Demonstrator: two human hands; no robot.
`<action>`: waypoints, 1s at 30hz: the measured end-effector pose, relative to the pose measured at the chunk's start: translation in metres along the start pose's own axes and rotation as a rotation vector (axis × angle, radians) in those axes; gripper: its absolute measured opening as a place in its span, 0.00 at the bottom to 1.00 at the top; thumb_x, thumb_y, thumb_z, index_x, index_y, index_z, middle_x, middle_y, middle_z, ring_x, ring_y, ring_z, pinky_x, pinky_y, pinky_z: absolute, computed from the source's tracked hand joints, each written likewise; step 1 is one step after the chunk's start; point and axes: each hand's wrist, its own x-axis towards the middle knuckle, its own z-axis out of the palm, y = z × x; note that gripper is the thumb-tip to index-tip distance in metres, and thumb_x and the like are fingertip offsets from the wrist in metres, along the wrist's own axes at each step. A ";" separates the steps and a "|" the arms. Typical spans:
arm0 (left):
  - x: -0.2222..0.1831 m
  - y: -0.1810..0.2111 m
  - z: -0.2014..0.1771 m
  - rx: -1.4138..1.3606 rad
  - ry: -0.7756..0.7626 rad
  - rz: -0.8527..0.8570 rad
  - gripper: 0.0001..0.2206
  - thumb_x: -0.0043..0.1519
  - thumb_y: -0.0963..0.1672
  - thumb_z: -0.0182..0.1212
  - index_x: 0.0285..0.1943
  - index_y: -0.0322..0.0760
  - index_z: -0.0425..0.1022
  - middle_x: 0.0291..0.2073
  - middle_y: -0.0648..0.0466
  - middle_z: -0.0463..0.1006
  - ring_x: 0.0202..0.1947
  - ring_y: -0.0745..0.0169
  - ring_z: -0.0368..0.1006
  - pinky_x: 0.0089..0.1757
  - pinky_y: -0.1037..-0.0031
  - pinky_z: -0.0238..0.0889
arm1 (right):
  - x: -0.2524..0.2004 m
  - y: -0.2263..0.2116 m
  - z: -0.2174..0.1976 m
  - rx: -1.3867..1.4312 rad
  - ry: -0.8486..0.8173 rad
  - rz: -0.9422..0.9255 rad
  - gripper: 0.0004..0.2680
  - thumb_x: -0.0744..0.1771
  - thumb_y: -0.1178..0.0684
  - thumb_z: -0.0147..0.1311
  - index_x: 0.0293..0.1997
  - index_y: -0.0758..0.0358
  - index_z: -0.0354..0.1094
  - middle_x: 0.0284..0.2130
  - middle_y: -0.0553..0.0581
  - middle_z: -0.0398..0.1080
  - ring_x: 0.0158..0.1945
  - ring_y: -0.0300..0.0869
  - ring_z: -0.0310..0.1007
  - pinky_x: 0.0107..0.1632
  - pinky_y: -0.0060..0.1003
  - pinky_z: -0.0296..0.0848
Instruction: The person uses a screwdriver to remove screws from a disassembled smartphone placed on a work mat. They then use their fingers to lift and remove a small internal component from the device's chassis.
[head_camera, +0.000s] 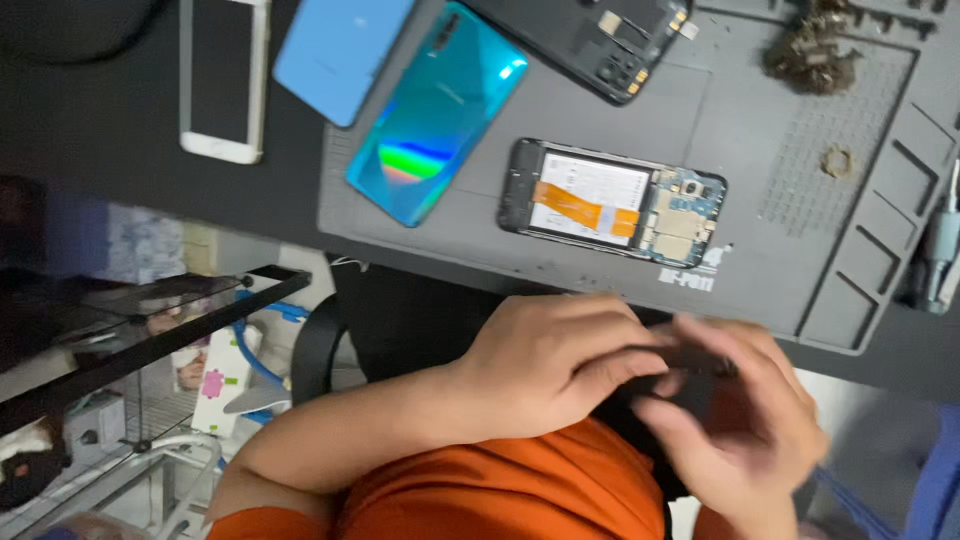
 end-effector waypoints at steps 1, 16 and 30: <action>-0.004 0.001 -0.001 0.135 -0.033 -0.020 0.08 0.75 0.50 0.54 0.51 0.53 0.80 0.43 0.63 0.81 0.42 0.58 0.82 0.35 0.65 0.68 | -0.003 0.002 -0.006 0.008 -0.033 -0.006 0.23 0.65 0.40 0.53 0.53 0.77 0.73 0.43 0.70 0.74 0.31 0.41 0.75 0.43 0.31 0.75; -0.019 0.009 -0.007 -0.214 -0.380 0.129 0.14 0.75 0.52 0.46 0.51 0.44 0.74 0.45 0.56 0.80 0.47 0.49 0.83 0.41 0.62 0.70 | -0.005 -0.013 -0.002 0.388 -0.245 -0.008 0.23 0.72 0.37 0.40 0.20 0.65 0.56 0.15 0.54 0.50 0.19 0.42 0.44 0.29 0.40 0.42; -0.063 -0.042 -0.018 0.015 -0.092 0.107 0.15 0.68 0.54 0.60 0.44 0.43 0.77 0.35 0.54 0.79 0.35 0.52 0.79 0.37 0.63 0.67 | -0.024 0.035 0.002 0.208 -0.310 -0.012 0.19 0.73 0.44 0.39 0.23 0.63 0.58 0.21 0.56 0.63 0.23 0.45 0.61 0.31 0.37 0.60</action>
